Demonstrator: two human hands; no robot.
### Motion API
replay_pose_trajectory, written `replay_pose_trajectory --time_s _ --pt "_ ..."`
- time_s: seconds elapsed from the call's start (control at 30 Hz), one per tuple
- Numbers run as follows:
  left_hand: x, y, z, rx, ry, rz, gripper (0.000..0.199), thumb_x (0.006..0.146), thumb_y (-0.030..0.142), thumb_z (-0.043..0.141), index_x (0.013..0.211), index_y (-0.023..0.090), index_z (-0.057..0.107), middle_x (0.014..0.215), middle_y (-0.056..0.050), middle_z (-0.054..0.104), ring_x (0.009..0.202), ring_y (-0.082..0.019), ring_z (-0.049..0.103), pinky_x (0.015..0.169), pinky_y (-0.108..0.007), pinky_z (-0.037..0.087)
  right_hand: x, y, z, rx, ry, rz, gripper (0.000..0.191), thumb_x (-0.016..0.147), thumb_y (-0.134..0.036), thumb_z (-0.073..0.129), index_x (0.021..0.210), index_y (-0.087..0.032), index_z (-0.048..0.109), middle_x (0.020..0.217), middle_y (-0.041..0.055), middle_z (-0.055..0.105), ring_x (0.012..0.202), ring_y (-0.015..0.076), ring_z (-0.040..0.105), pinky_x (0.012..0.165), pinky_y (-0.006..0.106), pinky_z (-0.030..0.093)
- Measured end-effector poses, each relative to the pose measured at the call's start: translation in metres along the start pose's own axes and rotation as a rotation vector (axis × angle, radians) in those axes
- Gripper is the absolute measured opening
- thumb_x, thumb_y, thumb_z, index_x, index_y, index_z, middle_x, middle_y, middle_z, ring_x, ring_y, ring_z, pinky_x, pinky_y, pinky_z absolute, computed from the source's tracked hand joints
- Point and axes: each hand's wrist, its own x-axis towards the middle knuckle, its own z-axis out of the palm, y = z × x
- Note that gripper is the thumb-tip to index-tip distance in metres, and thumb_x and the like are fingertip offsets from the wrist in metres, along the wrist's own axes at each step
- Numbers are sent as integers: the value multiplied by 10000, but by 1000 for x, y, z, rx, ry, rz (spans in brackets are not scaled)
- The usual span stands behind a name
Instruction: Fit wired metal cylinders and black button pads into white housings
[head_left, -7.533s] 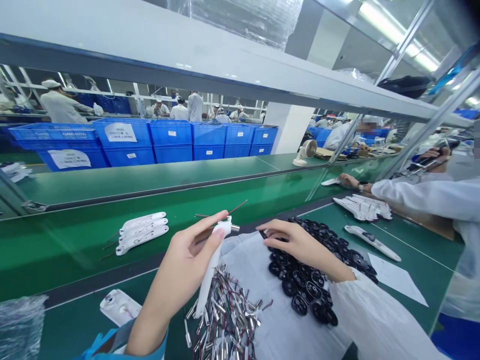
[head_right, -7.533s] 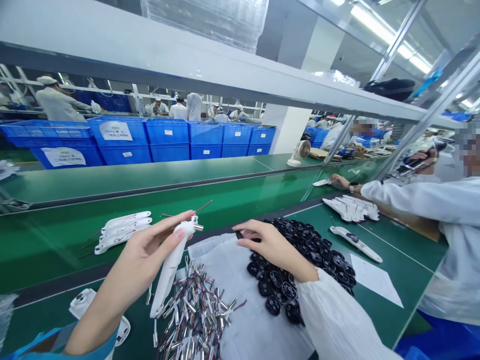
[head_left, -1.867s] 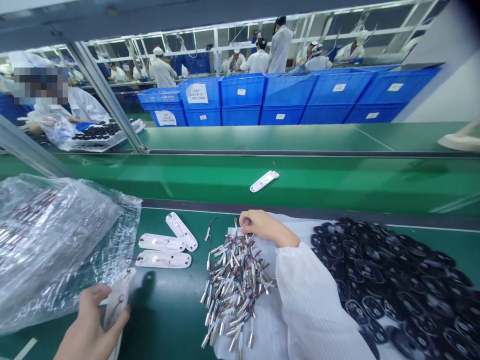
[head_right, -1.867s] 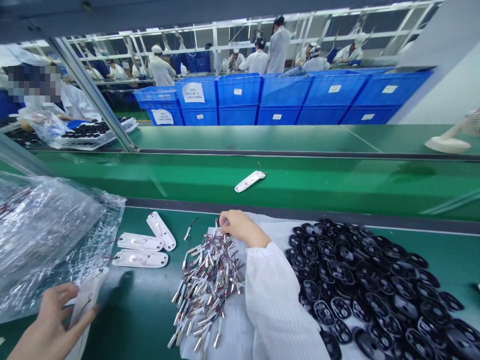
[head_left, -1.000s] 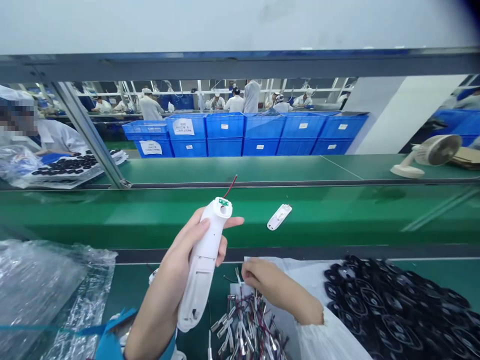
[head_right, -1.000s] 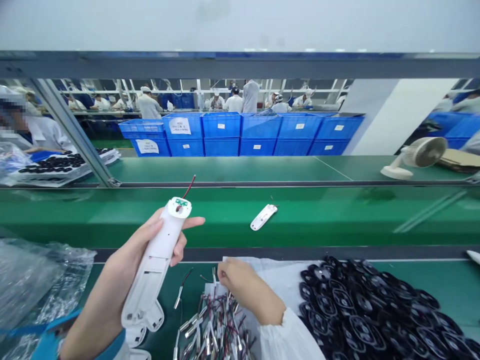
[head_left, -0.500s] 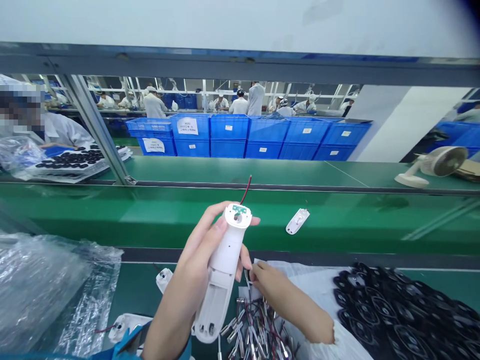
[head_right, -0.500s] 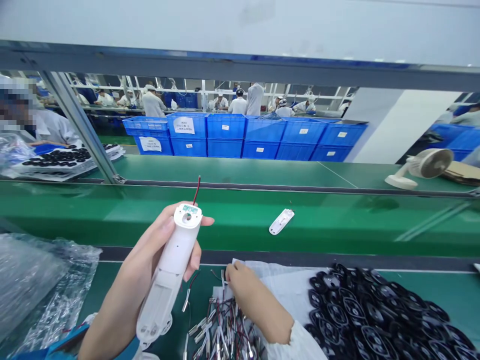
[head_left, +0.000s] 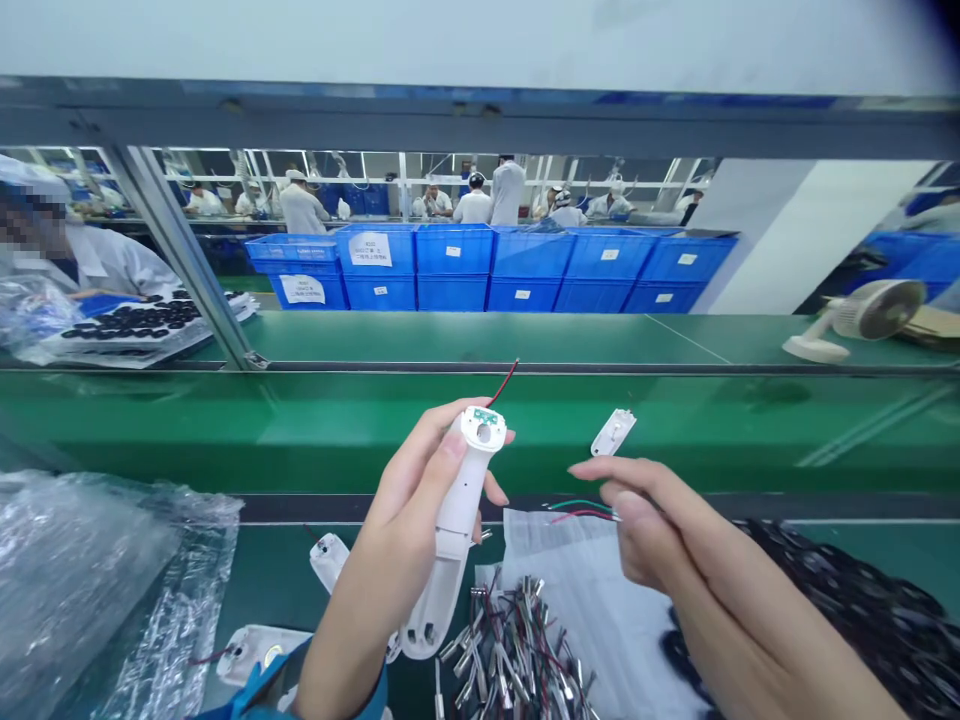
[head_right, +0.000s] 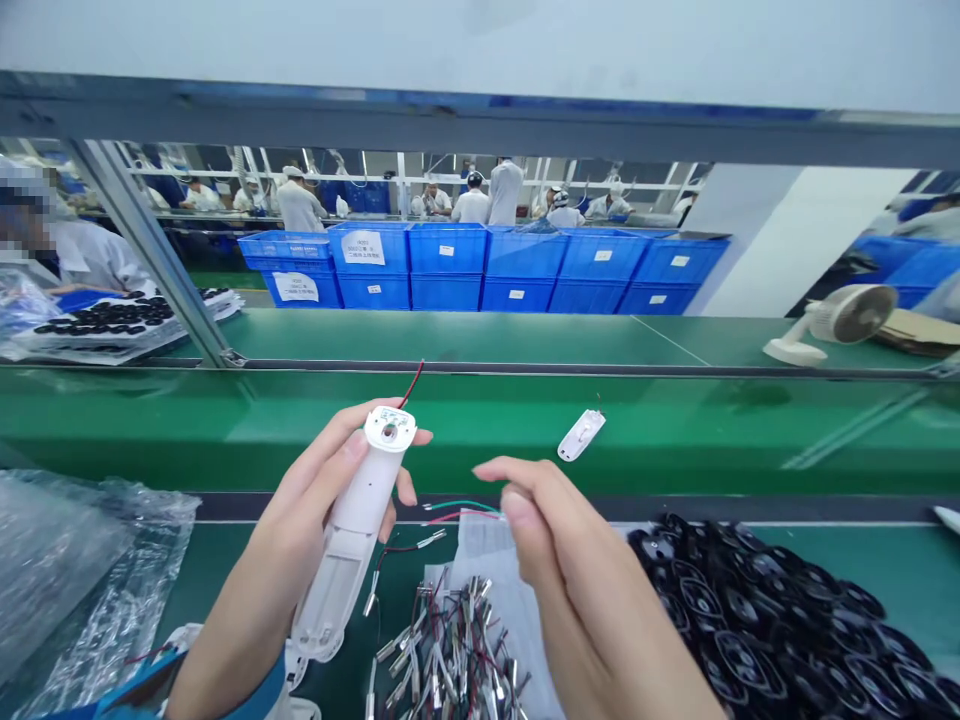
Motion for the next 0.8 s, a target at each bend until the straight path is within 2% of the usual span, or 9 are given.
replay_pose_trajectory --time_s 0.07,0.17,0.3,0.47,0.63,0.73,0.8 --pt "1 -2 4 26 -33 -38 362 1053 540 512 1305 301 615 818 -23 679 630 -133 543 547 -189 445 4 -7 5 25 56 -98 255 1098 -346 417 1117 -300 667 786 -5 621 601 135 576 498 242 438" --pt "1 -5 9 33 -76 -89 365 1045 557 523 1324 337 604 831 -9 679 640 -129 551 526 -171 434 11 -6 11 47 146 -204 229 1068 -217 458 998 -271 670 927 10 654 751 129 638 610 228 496" --pt "2 -8 12 46 -100 -115 377 1028 561 560 1344 361 605 842 -1 680 631 -125 560 531 -170 449 15 1 11 23 185 -229 211 1051 -175 493 970 -259 669 943 9 637 803 127 636 663 234 503" --pt "2 -9 16 103 -89 -104 380 1024 556 572 1342 355 627 833 -10 680 645 -127 547 550 -175 439 16 8 9 -4 152 -235 194 1046 -177 526 1006 -254 699 982 23 660 860 146 666 709 260 519" --pt "4 -9 17 169 -54 -63 358 1029 542 572 1336 371 643 860 -5 690 650 -125 537 569 -183 442 16 8 4 -26 131 -227 179 1018 -197 582 956 -277 729 931 4 704 765 133 681 628 221 533" --pt "6 -11 16 231 -45 11 322 1007 527 627 1300 401 670 1089 -2 719 847 -152 653 726 -194 523 15 7 2 -2 112 -198 144 992 -224 624 928 -291 735 839 -19 701 630 108 645 506 175 500" --pt "7 -12 16 274 -17 57 309 981 515 674 1274 417 688 1263 12 690 1008 -187 679 789 -207 547 14 6 1 12 94 -183 129 977 -234 646 918 -300 741 797 -33 696 557 92 611 465 161 480"
